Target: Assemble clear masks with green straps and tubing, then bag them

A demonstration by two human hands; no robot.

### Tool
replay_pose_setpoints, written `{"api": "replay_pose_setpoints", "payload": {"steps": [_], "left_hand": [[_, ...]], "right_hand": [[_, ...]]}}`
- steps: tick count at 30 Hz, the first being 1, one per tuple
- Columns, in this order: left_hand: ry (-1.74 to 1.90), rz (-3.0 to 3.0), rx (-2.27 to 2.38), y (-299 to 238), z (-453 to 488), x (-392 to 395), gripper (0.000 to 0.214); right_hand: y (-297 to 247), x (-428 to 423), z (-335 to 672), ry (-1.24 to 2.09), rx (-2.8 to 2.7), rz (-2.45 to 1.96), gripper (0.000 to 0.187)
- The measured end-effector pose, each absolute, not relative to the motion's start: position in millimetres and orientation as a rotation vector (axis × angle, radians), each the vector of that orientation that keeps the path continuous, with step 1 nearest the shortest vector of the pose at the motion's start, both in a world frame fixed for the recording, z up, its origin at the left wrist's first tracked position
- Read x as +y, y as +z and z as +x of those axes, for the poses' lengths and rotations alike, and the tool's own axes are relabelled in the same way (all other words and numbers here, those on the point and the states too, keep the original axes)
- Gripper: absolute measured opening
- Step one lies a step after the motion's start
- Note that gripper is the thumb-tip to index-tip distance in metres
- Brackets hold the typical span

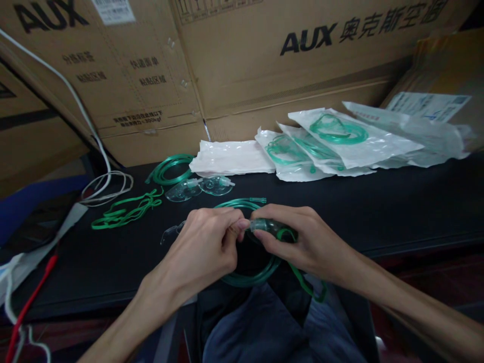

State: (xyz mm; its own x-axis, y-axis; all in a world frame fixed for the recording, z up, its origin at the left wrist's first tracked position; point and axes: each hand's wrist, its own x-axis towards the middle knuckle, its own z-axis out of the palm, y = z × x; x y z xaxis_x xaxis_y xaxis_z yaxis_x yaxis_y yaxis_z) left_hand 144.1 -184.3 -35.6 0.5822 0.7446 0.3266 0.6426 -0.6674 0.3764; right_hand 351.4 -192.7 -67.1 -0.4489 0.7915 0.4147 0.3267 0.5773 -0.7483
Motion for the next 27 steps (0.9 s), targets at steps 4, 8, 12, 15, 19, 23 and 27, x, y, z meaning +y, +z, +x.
{"api": "replay_pose_setpoints", "payload": {"steps": [4,8,12,15,19,23,27], "left_hand": [[0.573,2.496,1.263,-30.4,144.6,-185.5,0.029],[0.535,2.495,1.252,-22.1,145.6,-187.5,0.027],[0.554,2.486,1.213,-17.8,144.1,-190.0,0.026],[0.617,2.444,1.165,-20.3,139.3,-191.8,0.019],[0.748,2.456,1.152,-28.7,134.0,-193.0,0.019],[0.915,2.499,1.106,-40.2,136.8,-193.4,0.023],[1.127,2.489,1.070,-50.8,144.6,-194.9,0.025]], "right_hand": [[-66.5,-191.5,350.5,0.773,-2.033,-0.839,0.010],[-62.3,-189.7,350.8,0.764,-2.011,-0.840,0.007],[-61.2,-188.9,352.0,0.762,-1.966,-0.836,0.008],[-61.9,-188.4,351.8,0.792,-1.921,-0.851,0.009],[-63.8,-188.5,350.6,0.813,-1.887,-0.870,0.008],[-66.2,-190.2,350.7,0.836,-1.857,-0.869,0.010],[-64.8,-191.5,351.7,0.901,-1.805,-0.893,0.012]]}}
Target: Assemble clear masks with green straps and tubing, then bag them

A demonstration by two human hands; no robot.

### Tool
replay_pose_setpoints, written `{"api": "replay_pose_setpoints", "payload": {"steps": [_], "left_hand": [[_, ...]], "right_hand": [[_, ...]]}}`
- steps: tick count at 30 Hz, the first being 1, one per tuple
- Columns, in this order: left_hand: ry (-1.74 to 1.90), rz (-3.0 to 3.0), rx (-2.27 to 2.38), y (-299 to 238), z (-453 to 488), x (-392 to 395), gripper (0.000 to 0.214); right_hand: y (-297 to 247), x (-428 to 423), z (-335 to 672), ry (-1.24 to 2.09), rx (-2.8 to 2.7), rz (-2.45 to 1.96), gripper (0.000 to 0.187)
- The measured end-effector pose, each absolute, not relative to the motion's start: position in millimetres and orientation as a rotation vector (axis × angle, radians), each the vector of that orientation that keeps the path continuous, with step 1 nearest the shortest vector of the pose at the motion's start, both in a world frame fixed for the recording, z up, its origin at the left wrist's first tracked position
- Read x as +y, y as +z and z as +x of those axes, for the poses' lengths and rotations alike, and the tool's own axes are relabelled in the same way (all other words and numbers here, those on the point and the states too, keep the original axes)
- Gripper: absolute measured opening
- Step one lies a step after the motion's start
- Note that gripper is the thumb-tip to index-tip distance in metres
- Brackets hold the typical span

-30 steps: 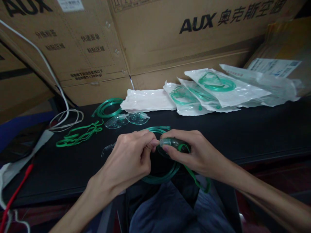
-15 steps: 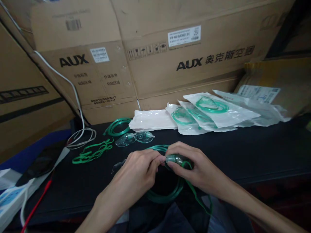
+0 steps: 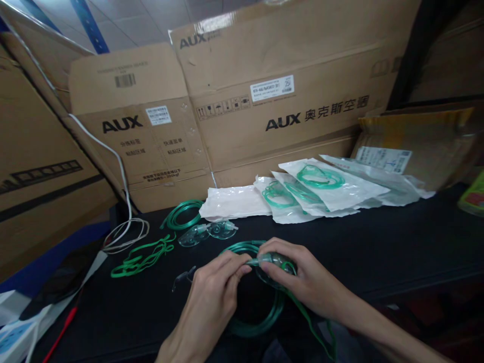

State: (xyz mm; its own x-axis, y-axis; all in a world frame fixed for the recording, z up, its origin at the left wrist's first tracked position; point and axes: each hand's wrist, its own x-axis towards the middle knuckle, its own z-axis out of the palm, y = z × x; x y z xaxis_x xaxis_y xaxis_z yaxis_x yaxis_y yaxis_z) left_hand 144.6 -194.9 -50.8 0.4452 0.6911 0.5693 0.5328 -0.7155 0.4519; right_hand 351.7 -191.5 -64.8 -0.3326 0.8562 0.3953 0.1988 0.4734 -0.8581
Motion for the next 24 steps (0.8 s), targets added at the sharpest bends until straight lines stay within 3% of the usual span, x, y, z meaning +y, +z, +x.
{"api": "replay_pose_setpoints", "payload": {"steps": [7,17,22,24], "left_hand": [[1.113,2.549,1.126,-52.0,148.8,-195.6,0.024],[0.498,2.417,1.298,-19.5,140.6,-185.4,0.032],[0.675,2.689,1.191,-7.5,136.4,-170.4,0.023],[0.626,2.832,1.209,-9.5,138.3,-163.0,0.029]], "right_hand": [[-62.0,-192.0,350.9,0.911,-1.796,-0.889,0.014],[-65.9,-191.9,351.1,0.716,-1.914,-0.799,0.012],[-64.1,-190.0,361.9,0.673,-1.995,-0.919,0.019],[-62.9,-190.6,368.0,0.645,-2.035,-0.991,0.024]]}}
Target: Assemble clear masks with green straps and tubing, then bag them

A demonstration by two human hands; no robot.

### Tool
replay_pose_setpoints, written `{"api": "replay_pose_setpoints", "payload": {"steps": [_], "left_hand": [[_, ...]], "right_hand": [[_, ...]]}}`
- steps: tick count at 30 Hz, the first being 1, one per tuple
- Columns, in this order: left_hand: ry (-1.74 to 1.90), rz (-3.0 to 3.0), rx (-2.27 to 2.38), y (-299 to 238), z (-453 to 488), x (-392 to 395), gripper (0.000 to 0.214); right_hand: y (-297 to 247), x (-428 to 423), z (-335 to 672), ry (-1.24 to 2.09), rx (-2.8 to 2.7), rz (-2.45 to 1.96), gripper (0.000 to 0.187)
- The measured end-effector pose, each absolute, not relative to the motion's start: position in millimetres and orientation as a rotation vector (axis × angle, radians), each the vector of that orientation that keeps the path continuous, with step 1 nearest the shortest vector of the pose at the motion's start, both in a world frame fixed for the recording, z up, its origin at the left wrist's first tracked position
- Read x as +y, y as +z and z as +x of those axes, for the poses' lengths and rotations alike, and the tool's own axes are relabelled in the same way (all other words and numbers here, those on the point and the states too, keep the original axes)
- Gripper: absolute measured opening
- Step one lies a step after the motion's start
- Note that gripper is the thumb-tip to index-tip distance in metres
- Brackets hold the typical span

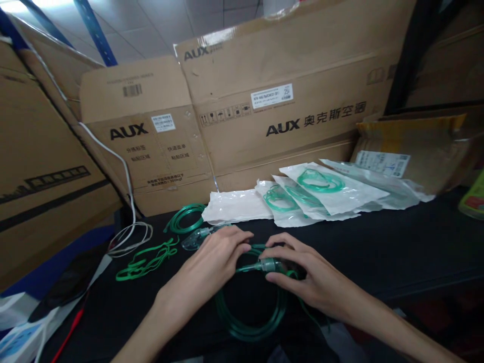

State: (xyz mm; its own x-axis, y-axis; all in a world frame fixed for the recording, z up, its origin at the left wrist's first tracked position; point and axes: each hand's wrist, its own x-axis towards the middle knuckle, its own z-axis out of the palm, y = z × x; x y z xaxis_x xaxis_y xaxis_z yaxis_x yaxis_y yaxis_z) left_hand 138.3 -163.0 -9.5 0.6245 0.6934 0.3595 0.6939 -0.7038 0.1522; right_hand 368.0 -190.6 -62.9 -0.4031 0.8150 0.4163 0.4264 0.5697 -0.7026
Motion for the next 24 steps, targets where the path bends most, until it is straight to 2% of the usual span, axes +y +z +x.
{"api": "replay_pose_setpoints", "payload": {"steps": [4,7,11,15,20,24], "left_hand": [[-0.287,-2.802,-1.073,-22.1,146.8,-149.6,0.043],[-0.188,-2.827,-1.035,-31.1,153.0,-141.9,0.035],[-0.157,-2.830,-1.058,-29.8,161.8,-133.7,0.020],[0.034,-2.841,-1.099,-18.8,172.9,-126.3,0.014],[0.053,-2.925,-1.199,-18.2,175.7,-117.0,0.018],[-0.027,-3.010,-1.274,-23.3,173.6,-114.6,0.022]], "right_hand": [[-61.3,-193.1,376.8,0.625,-2.045,-1.036,0.038],[-64.2,-194.1,381.5,0.620,-2.017,-1.058,0.049],[-73.2,-192.1,387.8,0.527,-2.055,-1.056,0.040],[-79.4,-188.0,390.7,0.504,-2.055,-1.092,0.039],[-76.0,-188.5,388.2,0.616,-2.018,-1.080,0.047],[-71.2,-192.3,382.9,0.725,-1.930,-1.109,0.035]]}}
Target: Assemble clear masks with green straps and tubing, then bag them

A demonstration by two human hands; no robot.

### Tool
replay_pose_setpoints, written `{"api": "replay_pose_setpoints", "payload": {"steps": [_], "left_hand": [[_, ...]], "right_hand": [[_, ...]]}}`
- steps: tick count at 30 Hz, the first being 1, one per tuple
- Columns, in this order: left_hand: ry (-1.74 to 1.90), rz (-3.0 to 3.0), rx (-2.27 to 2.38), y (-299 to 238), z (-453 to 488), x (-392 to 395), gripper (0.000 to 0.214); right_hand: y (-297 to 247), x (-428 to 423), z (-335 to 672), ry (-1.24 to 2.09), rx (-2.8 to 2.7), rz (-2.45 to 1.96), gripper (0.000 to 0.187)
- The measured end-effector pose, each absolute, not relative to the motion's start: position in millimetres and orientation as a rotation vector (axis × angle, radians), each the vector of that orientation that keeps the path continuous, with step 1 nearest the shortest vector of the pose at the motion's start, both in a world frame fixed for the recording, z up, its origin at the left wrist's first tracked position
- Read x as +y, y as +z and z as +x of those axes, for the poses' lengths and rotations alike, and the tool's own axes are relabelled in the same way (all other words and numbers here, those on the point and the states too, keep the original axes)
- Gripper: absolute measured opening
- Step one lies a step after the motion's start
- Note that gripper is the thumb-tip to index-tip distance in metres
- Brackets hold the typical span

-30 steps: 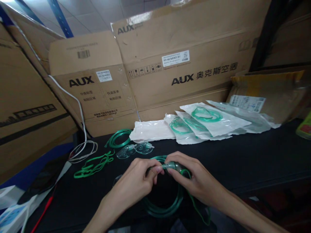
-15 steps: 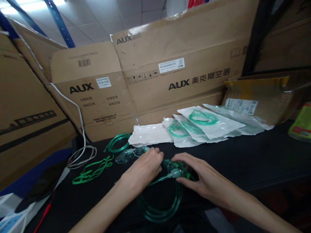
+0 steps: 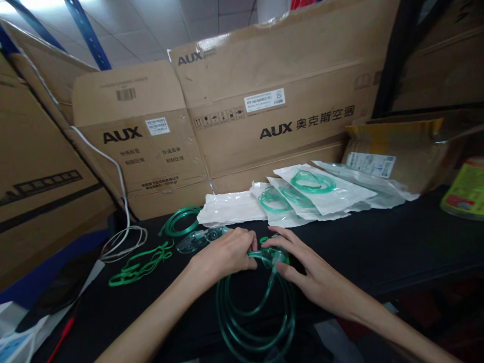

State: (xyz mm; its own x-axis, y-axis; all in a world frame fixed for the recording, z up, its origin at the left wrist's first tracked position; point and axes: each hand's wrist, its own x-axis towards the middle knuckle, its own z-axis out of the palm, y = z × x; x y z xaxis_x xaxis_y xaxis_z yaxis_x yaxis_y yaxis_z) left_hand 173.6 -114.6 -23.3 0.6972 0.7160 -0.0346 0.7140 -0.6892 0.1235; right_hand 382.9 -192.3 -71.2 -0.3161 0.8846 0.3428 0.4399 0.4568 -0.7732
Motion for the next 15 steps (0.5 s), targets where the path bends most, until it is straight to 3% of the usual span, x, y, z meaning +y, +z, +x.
{"api": "replay_pose_setpoints", "payload": {"steps": [3,6,11,15], "left_hand": [[0.080,2.751,1.185,-24.4,175.3,-117.0,0.020],[0.222,2.722,1.188,-24.7,177.7,-120.5,0.022],[0.550,2.684,1.011,-22.4,175.6,-122.4,0.067],[0.654,2.696,0.908,-18.3,172.1,-121.1,0.046]], "right_hand": [[-73.5,-192.7,378.8,0.726,-1.875,-1.115,0.032],[-78.1,-189.8,376.0,0.787,-1.730,-1.046,0.045],[-71.1,-182.5,374.5,1.223,-1.391,-0.733,0.072],[-59.2,-177.0,375.4,1.359,-1.200,-0.743,0.085]]}}
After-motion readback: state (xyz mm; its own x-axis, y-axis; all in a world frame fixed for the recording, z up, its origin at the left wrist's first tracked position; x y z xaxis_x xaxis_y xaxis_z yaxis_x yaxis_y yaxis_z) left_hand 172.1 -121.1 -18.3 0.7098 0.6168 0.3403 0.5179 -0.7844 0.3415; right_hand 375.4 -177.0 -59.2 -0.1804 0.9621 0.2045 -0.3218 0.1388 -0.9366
